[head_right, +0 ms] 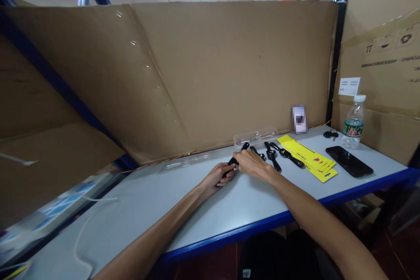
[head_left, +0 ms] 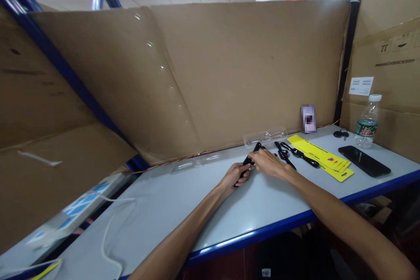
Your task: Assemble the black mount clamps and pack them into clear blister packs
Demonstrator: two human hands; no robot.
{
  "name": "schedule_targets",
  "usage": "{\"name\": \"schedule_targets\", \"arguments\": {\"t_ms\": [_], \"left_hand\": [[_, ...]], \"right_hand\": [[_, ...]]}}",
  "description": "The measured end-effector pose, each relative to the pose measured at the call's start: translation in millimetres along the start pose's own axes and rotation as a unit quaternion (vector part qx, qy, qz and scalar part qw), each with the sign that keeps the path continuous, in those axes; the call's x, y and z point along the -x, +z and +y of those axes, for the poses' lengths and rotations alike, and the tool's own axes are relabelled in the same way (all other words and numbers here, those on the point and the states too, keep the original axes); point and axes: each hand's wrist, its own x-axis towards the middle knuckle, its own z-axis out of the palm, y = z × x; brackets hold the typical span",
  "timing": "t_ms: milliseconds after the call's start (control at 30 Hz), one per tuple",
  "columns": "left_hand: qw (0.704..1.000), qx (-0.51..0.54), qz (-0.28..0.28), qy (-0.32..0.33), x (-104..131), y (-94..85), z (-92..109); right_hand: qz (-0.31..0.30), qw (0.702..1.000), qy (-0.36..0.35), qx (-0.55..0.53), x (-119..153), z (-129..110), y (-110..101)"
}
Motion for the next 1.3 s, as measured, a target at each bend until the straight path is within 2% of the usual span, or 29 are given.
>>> {"name": "schedule_targets", "arguments": {"t_ms": [333, 500, 733, 867, 967, 1133, 1300], "left_hand": [[0.999, -0.014, -0.022, -0.034, 4, -4.8, 6], [0.998, -0.015, -0.04, -0.041, 2, -7.8, 4], [0.997, -0.018, -0.042, -0.059, -1, -10.1, 5], [0.996, -0.026, -0.046, -0.069, 0, -8.9, 6], [0.995, -0.038, -0.056, -0.073, 0, -8.2, 7], [0.995, -0.033, -0.065, -0.074, -1, -9.4, 6], [0.994, -0.023, -0.086, -0.069, 0, -9.9, 7]], "right_hand": [[0.047, 0.984, 0.017, -0.17, -7, 12, 14], [0.043, 0.968, 0.036, -0.243, -13, 13, 17], [0.094, 0.985, 0.015, -0.142, -12, 15, 20], [0.081, 0.994, 0.004, -0.078, -8, 11, 15], [0.067, 0.995, 0.017, -0.07, -7, 7, 12], [0.083, 0.978, 0.07, -0.179, -12, 8, 18], [0.033, 0.938, 0.132, -0.318, -16, 12, 22]]}}
